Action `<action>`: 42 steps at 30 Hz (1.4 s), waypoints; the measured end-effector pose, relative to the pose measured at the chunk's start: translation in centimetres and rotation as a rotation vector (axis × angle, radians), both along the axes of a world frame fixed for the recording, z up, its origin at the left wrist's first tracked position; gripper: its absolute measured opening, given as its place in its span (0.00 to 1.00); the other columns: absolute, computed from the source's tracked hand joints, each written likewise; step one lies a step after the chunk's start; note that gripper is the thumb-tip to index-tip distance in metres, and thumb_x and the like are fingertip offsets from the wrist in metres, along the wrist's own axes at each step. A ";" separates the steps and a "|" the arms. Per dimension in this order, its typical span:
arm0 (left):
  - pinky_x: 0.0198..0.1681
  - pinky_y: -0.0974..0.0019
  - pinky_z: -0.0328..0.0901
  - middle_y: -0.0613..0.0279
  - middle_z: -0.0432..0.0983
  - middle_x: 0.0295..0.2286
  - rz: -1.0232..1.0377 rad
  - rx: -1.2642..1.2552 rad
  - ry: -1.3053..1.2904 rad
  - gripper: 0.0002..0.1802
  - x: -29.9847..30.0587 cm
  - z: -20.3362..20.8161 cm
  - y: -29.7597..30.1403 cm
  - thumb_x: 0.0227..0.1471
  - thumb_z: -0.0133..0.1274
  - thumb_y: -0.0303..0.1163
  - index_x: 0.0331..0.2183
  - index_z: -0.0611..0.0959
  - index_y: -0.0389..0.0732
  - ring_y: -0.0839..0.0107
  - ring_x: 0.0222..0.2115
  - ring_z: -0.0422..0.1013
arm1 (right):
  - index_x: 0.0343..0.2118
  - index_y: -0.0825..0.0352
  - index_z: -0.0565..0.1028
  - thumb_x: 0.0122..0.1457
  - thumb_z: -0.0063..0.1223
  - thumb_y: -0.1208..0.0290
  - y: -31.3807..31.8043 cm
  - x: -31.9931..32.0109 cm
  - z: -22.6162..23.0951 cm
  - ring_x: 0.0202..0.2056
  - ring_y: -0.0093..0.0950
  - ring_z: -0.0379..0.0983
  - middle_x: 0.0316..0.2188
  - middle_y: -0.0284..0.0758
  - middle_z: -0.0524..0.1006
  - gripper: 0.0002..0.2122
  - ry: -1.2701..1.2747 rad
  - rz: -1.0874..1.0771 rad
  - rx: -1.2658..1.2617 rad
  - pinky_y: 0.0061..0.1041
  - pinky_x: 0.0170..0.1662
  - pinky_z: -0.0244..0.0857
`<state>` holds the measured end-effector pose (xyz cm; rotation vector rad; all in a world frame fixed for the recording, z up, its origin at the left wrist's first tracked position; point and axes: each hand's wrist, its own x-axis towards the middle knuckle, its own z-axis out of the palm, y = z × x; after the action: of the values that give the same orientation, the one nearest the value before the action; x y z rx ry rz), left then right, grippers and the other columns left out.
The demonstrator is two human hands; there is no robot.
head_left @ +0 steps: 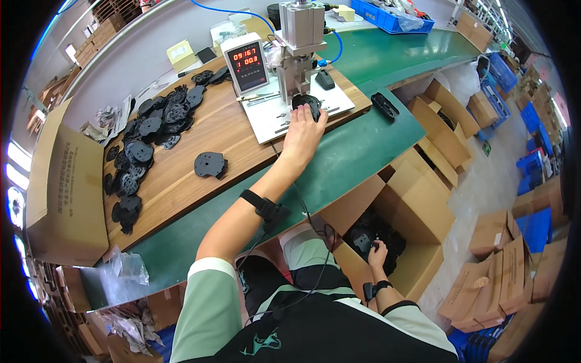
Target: Using a small pneumatic press to assemble black plastic mechanical components on an assembly line.
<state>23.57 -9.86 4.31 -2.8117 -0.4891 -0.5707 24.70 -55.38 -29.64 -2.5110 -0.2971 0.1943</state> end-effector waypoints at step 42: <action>0.66 0.49 0.63 0.49 0.57 0.68 0.322 -0.315 0.580 0.37 -19.0 2.0 11.1 0.49 0.60 0.23 0.62 0.72 0.44 0.48 0.67 0.57 | 0.36 0.63 0.78 0.43 0.61 0.85 38.7 8.2 35.1 0.45 0.39 0.75 0.36 0.34 0.77 0.15 -0.809 0.880 0.248 0.41 0.54 0.64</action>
<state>4.54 1.27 6.34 -2.8915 -0.9326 0.4119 32.85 -16.71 5.50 -1.9323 -1.6173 -0.5060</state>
